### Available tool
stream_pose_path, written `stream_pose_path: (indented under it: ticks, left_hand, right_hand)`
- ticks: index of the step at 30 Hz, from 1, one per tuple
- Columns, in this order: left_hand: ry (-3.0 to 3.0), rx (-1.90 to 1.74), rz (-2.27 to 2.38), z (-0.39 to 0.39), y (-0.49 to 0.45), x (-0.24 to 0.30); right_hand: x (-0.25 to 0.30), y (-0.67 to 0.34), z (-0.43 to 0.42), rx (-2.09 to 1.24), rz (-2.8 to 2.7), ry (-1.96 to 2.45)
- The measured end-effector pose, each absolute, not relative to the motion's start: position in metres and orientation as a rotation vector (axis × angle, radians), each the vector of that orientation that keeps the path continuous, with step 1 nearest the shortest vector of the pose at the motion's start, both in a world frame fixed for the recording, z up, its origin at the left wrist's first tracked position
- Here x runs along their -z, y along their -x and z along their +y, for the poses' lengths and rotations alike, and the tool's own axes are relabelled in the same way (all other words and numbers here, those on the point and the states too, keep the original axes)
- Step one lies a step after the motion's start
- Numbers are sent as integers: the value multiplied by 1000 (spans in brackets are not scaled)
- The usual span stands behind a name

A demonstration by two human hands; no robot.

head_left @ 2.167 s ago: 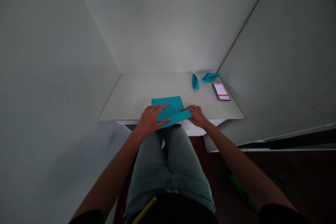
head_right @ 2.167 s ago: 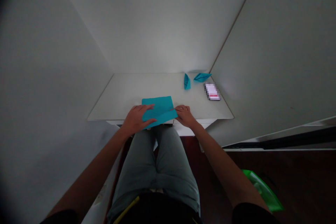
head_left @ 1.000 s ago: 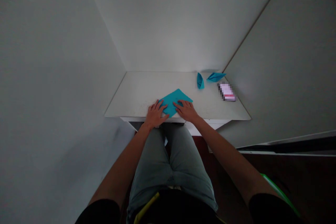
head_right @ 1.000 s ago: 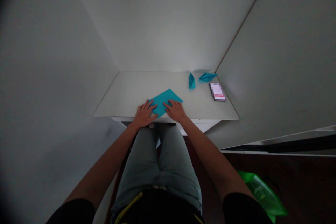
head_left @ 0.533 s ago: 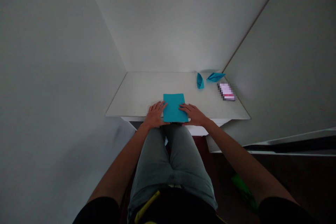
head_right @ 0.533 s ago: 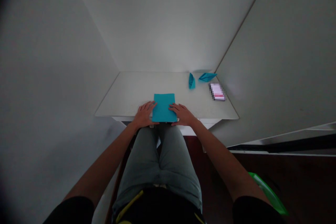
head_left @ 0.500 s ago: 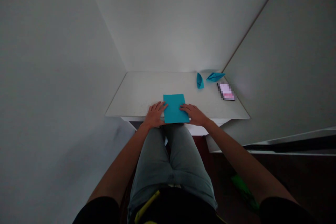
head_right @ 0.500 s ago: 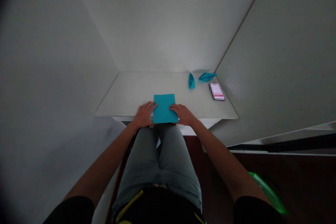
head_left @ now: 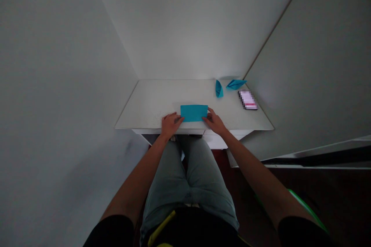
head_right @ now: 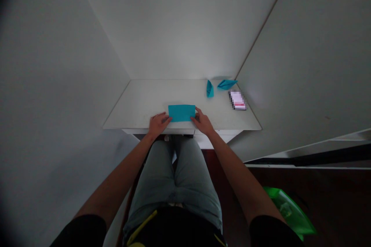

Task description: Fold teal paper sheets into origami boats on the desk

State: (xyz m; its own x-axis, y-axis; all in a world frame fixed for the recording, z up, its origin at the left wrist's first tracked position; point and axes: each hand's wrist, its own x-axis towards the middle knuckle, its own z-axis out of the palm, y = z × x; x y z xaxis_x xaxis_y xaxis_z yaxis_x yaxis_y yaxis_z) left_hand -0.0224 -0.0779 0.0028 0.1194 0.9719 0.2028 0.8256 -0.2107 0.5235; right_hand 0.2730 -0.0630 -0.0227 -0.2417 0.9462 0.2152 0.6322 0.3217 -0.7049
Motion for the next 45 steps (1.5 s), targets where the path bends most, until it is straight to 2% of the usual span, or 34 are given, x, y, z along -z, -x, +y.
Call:
stream_pose_path:
  ticks: [6, 10, 15, 25, 45]
  left_hand:
    - [-1936, -813, 1862, -66, 15, -4]
    - [-1972, -792, 1877, -64, 15, -2]
    - [-2019, -774, 1869, -65, 15, -3]
    - [-2187, -705, 1812, -73, 16, -2]
    - [-2381, -582, 1746, -81, 17, -4]
  right_hand:
    - [25, -271, -63, -415, -2056, 1319]
    - [23, -269, -70, -215, -2224, 1362]
    - [19, -264, -81, -115, -2389, 1340]
    - [4, -246, -101, -195, -2578, 1054]
    - [13, -236, -98, -126, -2473, 1393]
